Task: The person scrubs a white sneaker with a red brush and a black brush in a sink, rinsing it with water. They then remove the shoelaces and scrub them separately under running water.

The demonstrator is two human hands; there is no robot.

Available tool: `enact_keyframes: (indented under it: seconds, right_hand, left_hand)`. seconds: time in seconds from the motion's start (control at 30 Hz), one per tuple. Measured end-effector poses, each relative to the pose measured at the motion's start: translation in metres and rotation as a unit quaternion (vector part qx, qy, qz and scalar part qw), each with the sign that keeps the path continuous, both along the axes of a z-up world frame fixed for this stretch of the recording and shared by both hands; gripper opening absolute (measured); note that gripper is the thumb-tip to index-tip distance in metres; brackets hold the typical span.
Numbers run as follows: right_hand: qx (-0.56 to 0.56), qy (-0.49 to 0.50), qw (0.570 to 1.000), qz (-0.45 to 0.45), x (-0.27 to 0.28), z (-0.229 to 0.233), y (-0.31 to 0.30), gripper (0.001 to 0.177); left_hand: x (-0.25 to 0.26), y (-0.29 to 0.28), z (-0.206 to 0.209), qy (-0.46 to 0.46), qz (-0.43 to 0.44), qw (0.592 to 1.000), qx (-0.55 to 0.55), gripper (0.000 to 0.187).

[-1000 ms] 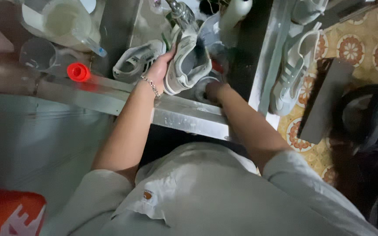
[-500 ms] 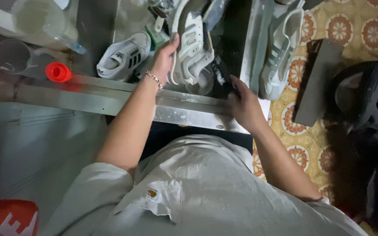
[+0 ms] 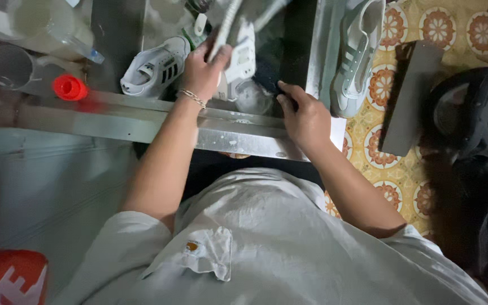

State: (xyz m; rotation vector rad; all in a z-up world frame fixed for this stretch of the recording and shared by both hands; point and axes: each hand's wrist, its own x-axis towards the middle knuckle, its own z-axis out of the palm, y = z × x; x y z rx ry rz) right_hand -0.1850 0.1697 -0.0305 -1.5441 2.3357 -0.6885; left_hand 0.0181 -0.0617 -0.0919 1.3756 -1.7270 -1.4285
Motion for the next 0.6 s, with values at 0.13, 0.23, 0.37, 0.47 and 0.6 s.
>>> enact_keyframes:
  seconds: [0.13,0.23,0.37,0.47,0.6]
  right_hand:
    - [0.053,0.012,0.999,0.005,-0.003,-0.029,-0.006,0.039]
    - [0.012,0.055,0.998,0.036,-0.005,-0.039,-0.007,0.038]
    - [-0.076,0.047,0.994,0.068,-0.008,-0.024,-0.006,0.034]
    - [-0.111,0.183,0.97,0.12,-0.026,-0.014,-0.012,0.027]
    - [-0.087,0.258,0.951,0.146,-0.038,-0.016,-0.027,0.026]
  left_hand:
    - [0.004,0.0,-0.012,-0.029,-0.071,0.957,-0.28,0.085]
    - [0.006,0.001,-0.014,-0.058,-0.115,0.921,-0.367,0.091]
    - [-0.001,0.008,-0.007,0.055,-0.089,0.979,-0.175,0.086]
    - [-0.003,0.008,0.002,-0.025,-0.079,0.995,0.049,0.08]
    - [-0.007,0.003,0.01,-0.015,-0.012,0.988,0.15,0.077]
